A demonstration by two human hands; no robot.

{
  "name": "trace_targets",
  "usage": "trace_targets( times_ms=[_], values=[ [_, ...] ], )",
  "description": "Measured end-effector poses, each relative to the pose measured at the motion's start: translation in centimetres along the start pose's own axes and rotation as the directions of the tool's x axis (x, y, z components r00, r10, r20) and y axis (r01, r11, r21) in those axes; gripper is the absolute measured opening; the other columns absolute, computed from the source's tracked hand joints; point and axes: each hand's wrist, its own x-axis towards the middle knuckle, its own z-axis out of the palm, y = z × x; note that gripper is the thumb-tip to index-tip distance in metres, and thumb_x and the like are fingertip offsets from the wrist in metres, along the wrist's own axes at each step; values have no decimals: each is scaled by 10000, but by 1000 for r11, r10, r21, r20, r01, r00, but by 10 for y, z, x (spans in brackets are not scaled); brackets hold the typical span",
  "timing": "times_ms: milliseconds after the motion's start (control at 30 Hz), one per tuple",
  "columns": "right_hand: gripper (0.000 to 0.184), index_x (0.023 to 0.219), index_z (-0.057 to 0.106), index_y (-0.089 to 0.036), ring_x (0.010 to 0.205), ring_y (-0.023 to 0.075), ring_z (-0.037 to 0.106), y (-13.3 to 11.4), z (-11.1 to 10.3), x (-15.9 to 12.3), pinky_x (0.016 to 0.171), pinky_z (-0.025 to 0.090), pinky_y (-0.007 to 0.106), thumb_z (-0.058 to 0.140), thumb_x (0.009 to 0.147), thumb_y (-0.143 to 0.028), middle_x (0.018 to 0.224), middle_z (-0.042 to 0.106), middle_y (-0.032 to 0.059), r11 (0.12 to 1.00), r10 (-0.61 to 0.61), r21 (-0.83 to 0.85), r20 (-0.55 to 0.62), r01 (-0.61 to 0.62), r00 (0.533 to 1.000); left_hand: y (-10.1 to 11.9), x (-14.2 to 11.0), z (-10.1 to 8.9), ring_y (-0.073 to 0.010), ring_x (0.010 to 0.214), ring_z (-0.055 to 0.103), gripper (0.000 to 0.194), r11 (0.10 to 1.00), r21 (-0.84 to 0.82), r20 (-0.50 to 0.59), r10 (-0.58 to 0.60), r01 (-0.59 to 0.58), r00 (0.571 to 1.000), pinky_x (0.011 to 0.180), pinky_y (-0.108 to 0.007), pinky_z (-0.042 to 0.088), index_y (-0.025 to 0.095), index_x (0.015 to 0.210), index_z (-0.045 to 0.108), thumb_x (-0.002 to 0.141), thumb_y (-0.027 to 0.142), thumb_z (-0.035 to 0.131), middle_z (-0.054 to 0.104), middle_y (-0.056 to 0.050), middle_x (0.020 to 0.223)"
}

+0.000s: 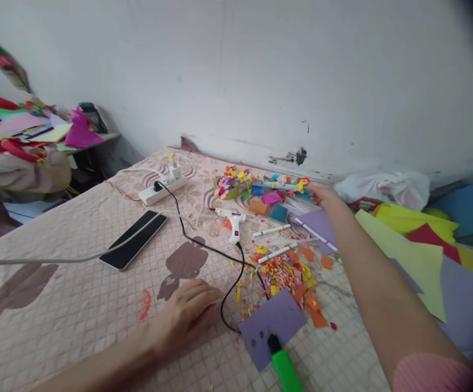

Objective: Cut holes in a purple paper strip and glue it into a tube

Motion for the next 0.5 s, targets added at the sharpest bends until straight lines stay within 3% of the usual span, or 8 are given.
trace_targets(
  times_ms=[133, 300, 400, 500],
  values=[
    [332, 1239, 540, -142, 1025, 212, 618, -3, 2, 2, 855, 532, 433, 564, 944, -292, 1235, 579, 109, 969, 100, 218, 76, -115, 992, -1, 0, 2, -153, 824, 629, 241, 1000, -3, 5, 12, -12, 1000, 751, -277, 506, 181, 1125, 574, 910, 109, 493, 689, -41, 936],
    [334, 1248, 530, -134, 1025, 207, 616, -6, -8, -9, 853, 527, 437, 562, 947, -275, 1242, 574, 116, 878, 82, 467, 66, -103, 994, -4, 0, 2, -151, 821, 626, 211, 1000, 15, 11, -9, 8, 1000, 742, -271, 506, 188, 1094, 588, 919, 129, 487, 685, -33, 926],
    [327, 1234, 545, -142, 1026, 215, 619, 3, -35, -23, 853, 534, 432, 563, 944, -292, 1228, 584, 108, 815, 95, 575, -3, -76, 995, -7, -1, 2, -143, 817, 622, 208, 999, 32, 3, -11, 11, 1000, 740, -265, 500, 193, 1092, 589, 930, 136, 472, 683, -27, 920],
    [325, 1223, 555, -153, 1023, 221, 623, 28, -83, -50, 849, 541, 427, 569, 938, -310, 1214, 593, 98, 765, 126, 644, -93, -37, 988, -10, -3, 2, -142, 828, 625, 207, 999, 45, -1, -4, 4, 1000, 750, -261, 497, 191, 1094, 592, 936, 145, 467, 684, -30, 924]
  ],
)
